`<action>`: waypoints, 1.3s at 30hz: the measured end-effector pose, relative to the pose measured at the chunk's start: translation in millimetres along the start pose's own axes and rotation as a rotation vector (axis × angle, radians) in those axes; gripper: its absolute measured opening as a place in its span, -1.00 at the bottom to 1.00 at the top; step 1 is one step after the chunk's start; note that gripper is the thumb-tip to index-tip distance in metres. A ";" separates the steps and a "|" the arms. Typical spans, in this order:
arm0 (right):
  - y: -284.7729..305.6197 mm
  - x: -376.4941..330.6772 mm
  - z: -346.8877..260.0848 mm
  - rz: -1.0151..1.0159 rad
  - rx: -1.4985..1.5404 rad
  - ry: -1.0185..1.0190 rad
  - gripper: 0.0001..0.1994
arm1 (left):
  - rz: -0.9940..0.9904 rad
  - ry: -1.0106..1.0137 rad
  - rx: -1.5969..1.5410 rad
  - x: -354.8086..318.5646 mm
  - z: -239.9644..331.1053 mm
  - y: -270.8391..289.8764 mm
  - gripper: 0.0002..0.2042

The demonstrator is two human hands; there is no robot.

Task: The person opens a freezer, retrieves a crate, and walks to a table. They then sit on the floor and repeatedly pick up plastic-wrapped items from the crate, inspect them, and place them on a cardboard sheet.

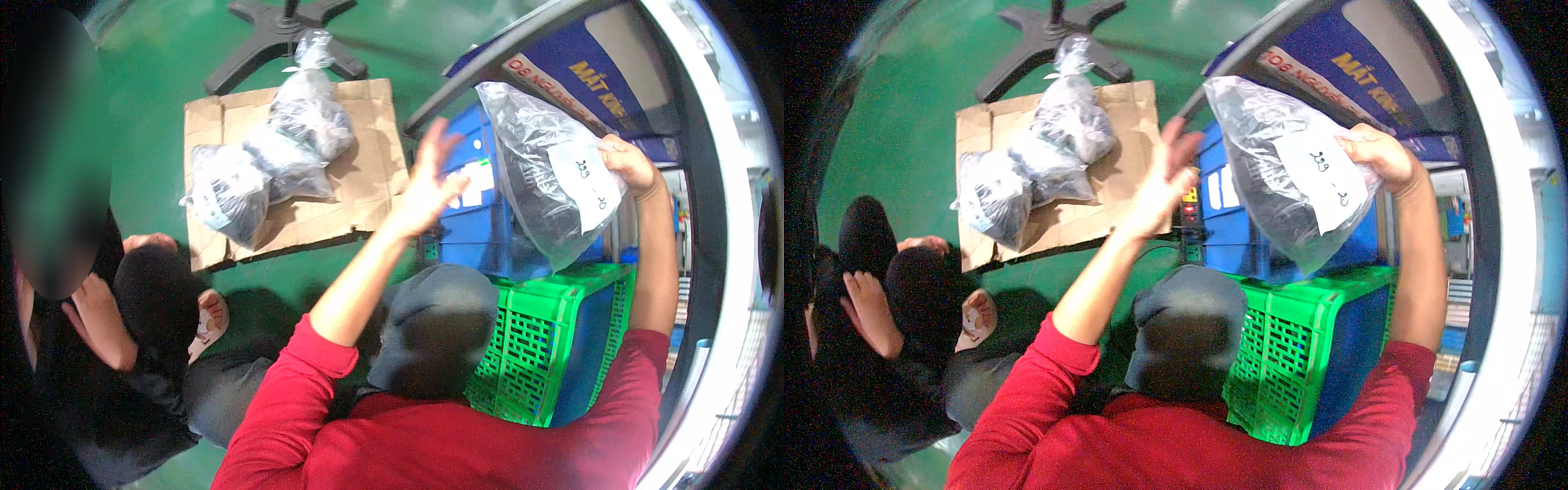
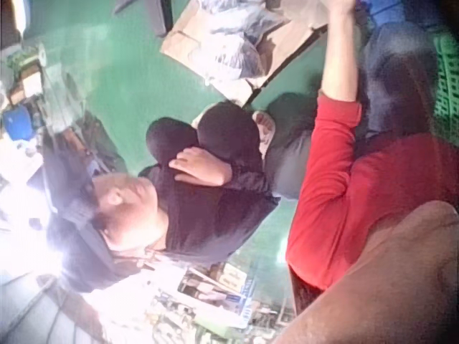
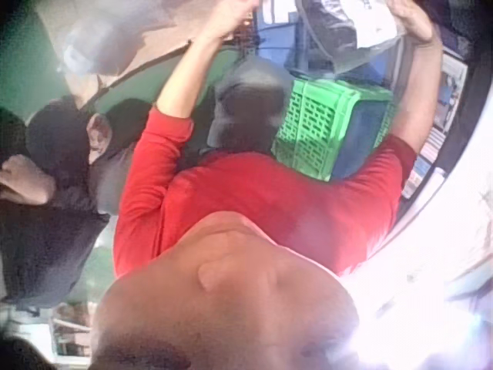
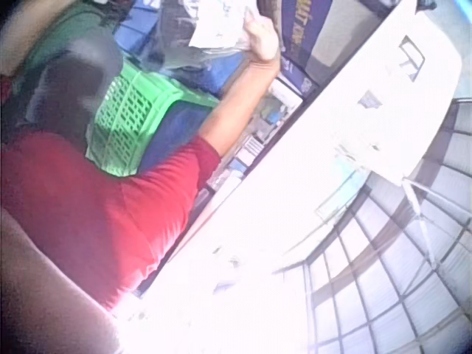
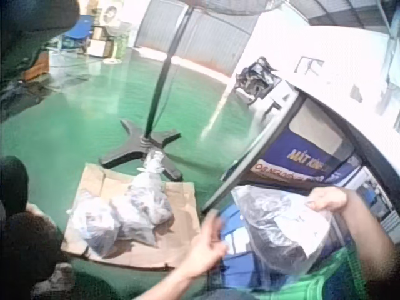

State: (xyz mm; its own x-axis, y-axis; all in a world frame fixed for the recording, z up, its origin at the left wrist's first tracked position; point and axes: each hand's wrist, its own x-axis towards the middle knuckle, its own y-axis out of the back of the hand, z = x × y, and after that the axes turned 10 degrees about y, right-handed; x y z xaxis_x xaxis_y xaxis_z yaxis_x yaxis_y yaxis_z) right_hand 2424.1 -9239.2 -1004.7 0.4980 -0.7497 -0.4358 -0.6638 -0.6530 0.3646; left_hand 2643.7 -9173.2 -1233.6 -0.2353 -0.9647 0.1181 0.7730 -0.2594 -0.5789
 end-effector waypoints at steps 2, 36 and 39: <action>-13.6 25.1 18.6 -0.012 0.192 0.115 -0.70 | -0.274 0.002 -0.408 -8.7 0.1 -14.5 -0.15; -80.8 73.1 22.5 -0.049 -0.207 0.030 -0.46 | 0.668 0.160 -0.512 -29.9 29.6 178.4 -0.42; -36.9 62.1 53.6 0.086 -0.257 -0.062 -0.50 | 0.765 0.113 -0.480 -23.6 21.4 266.0 -0.51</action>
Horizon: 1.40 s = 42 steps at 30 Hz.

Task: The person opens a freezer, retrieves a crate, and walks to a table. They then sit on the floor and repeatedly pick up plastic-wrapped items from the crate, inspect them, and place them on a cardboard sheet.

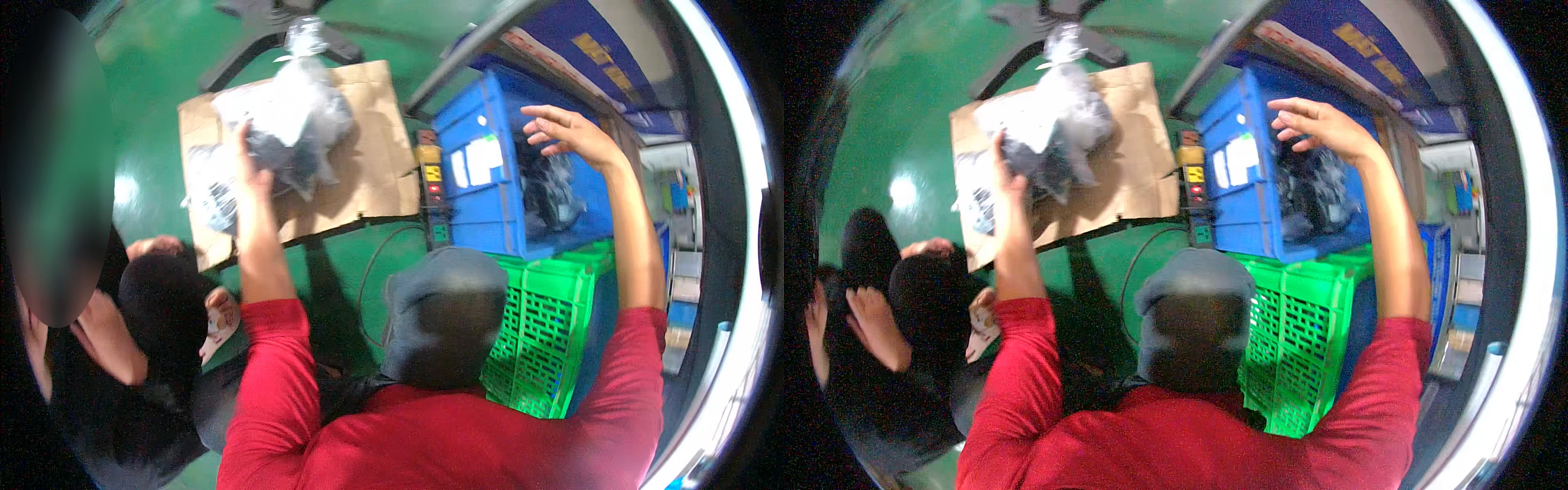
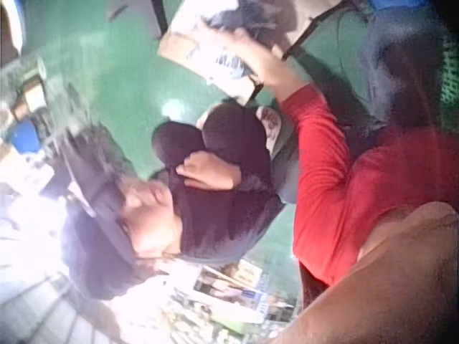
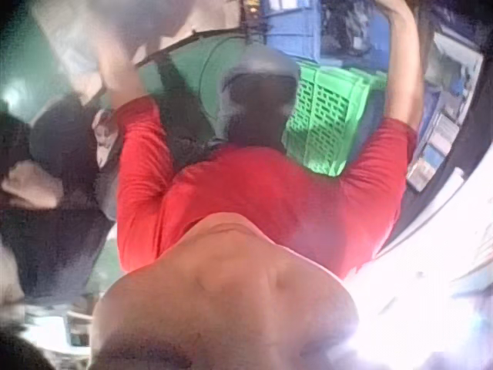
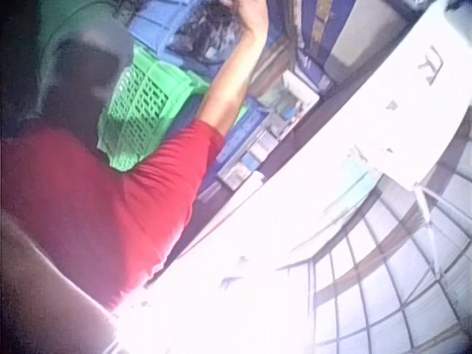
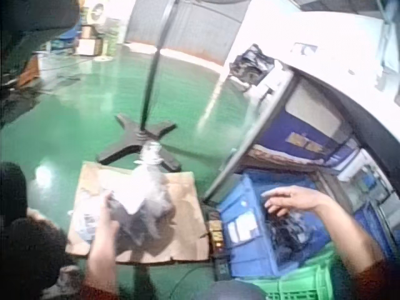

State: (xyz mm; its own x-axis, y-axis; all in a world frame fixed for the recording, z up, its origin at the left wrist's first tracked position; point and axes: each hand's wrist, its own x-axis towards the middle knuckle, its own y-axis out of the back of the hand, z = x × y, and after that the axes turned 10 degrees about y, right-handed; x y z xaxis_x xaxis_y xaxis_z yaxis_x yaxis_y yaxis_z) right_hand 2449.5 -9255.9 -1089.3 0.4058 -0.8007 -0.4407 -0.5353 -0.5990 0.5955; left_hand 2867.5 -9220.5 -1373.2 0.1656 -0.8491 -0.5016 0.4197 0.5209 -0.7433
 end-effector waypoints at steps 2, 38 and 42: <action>35.0 -18.8 62.7 0.083 -0.036 -0.163 -0.52 | 0.041 -0.036 0.191 16.4 -16.4 -8.9 -0.48; 129.0 -123.9 81.9 0.183 -0.502 -0.363 -0.57 | -0.289 -0.187 1.020 -87.7 -113.4 -168.5 -0.55; 105.7 -114.1 10.9 0.221 -0.113 -0.251 -0.57 | -0.923 0.049 0.854 -105.8 -150.3 -177.6 -0.40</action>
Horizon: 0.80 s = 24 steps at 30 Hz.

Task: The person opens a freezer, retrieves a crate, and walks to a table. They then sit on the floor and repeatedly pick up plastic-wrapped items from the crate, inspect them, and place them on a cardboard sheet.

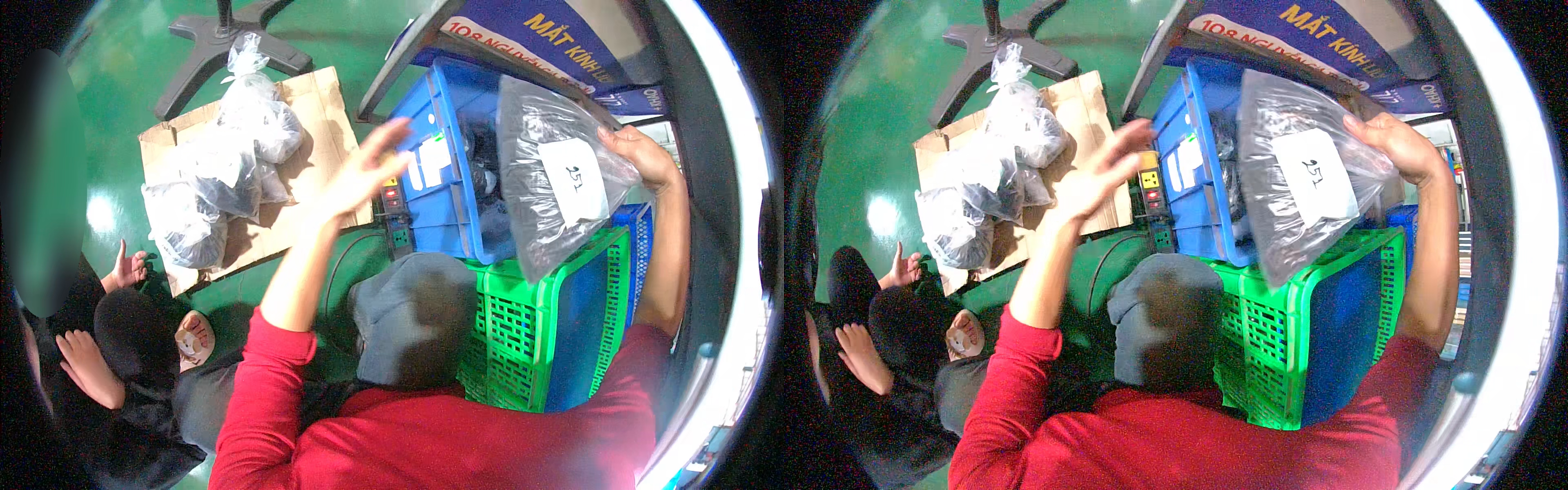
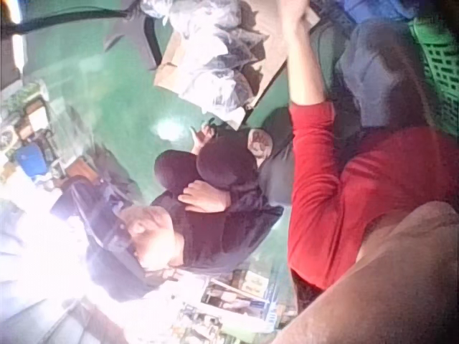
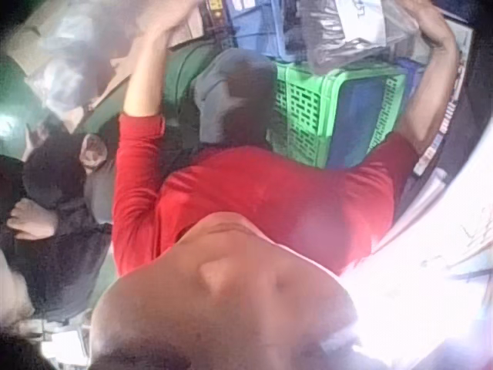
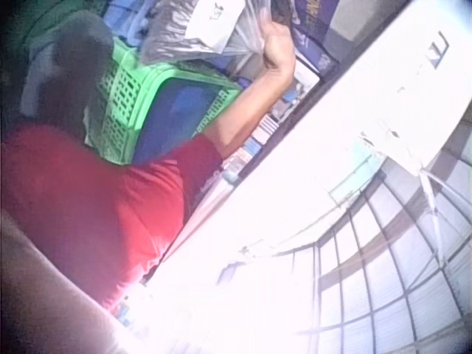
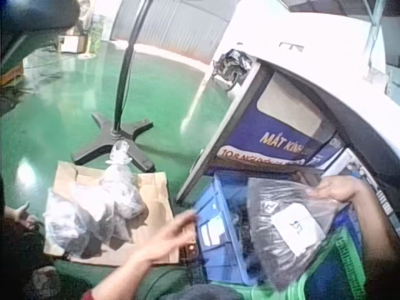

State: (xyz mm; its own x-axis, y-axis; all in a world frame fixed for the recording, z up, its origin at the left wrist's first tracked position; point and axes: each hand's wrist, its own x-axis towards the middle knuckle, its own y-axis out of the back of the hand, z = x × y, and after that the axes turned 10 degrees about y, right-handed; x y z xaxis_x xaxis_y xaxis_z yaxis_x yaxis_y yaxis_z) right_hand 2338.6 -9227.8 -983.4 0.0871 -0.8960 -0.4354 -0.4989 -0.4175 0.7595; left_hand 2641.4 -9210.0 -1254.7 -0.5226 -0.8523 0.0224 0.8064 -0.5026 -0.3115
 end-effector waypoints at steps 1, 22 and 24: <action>-8.6 0.9 -18.7 -0.028 0.053 0.034 -0.57 | -0.064 0.034 -0.077 -0.5 1.2 -17.5 -0.30; -130.1 84.8 -115.4 -0.195 0.375 0.211 -0.59 | -0.037 -0.114 -1.137 -67.4 23.9 -34.1 -0.38; -144.9 104.9 -124.0 -0.249 0.351 0.216 -0.62 | 0.009 -0.127 -1.183 -67.7 16.5 -12.7 -0.38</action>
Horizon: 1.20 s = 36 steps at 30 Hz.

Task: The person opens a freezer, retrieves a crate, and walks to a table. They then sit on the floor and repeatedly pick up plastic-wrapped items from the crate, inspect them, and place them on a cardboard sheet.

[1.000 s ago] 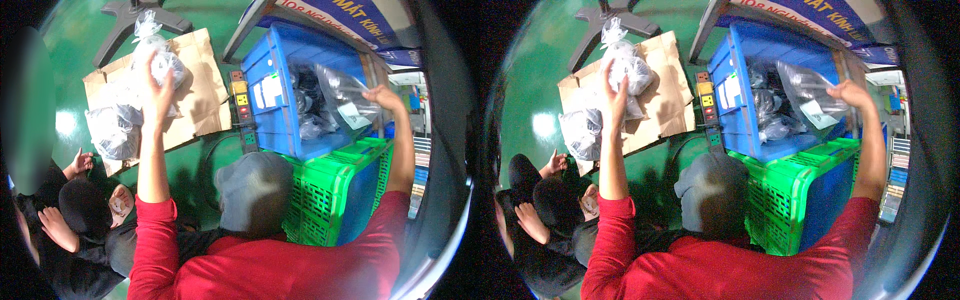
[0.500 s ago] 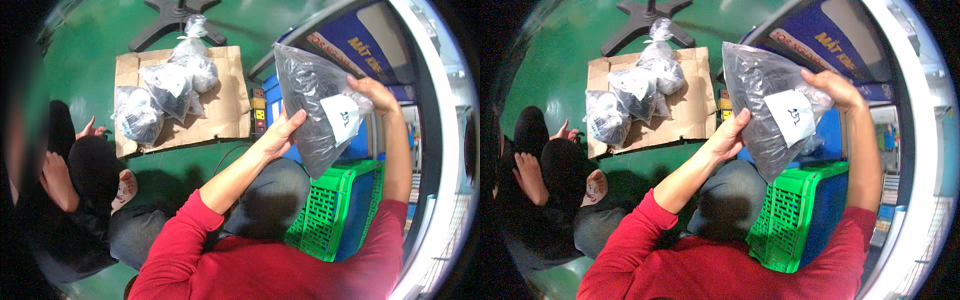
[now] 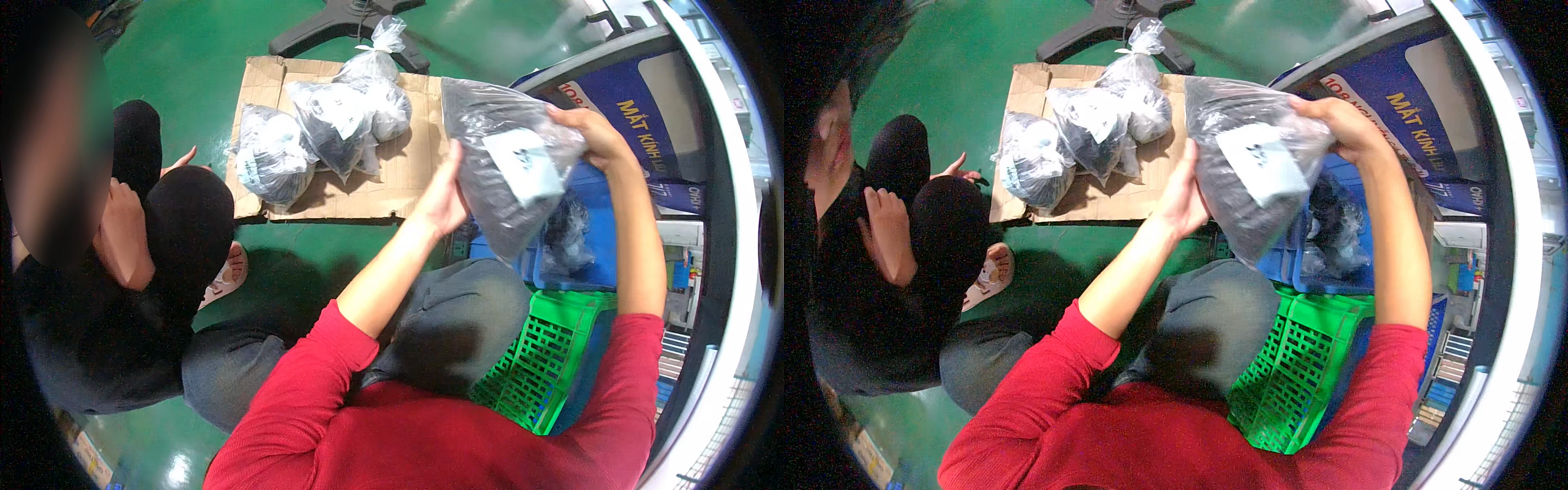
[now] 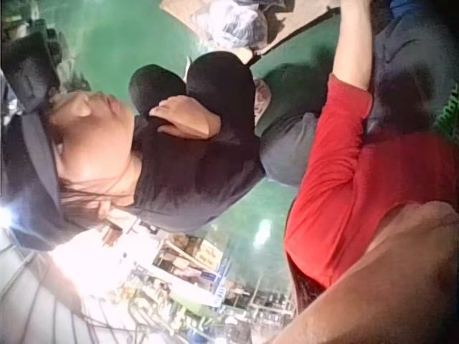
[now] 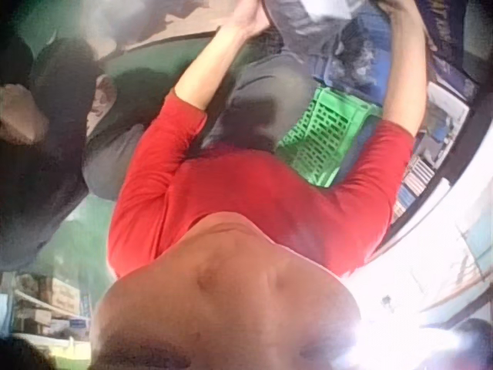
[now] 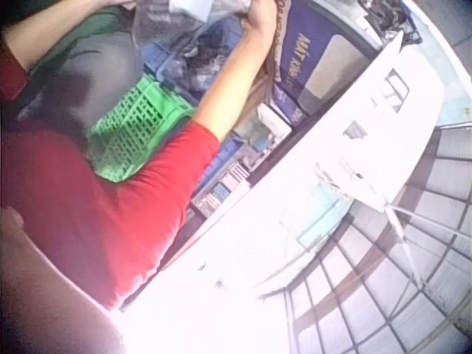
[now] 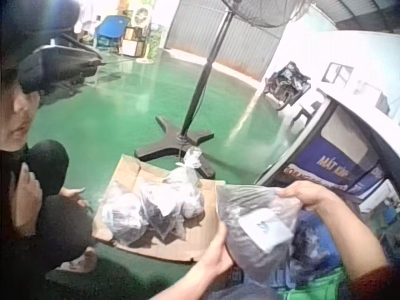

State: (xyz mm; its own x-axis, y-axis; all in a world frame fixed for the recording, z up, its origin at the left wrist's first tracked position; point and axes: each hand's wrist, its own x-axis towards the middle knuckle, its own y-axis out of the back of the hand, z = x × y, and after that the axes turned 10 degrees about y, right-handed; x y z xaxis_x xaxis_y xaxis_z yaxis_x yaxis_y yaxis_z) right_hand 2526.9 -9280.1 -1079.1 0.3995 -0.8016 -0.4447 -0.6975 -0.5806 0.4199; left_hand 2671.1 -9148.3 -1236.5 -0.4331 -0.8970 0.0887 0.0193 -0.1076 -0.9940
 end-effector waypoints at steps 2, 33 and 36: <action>-26.5 24.9 7.8 0.002 -0.111 -0.073 -0.63 | 0.084 -0.074 -0.072 -10.4 20.8 23.9 -0.37; 99.3 -5.9 314.2 -0.686 -0.896 -0.377 -0.44 | 0.642 -0.332 1.303 21.7 112.6 -7.0 -0.70; 61.7 -33.2 455.7 -0.855 -0.876 -0.300 -0.19 | 0.601 -0.401 1.313 40.5 100.4 -28.3 -0.69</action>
State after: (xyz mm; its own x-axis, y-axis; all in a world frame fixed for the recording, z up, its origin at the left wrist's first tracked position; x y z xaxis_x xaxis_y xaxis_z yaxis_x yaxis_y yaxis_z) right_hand 2199.5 -9224.4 -1399.0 0.2973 -0.1263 -0.9464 0.3901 -0.8886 0.2412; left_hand 2743.5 -9224.6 -1198.4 0.1983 -0.9774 -0.0738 0.9678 0.2072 -0.1432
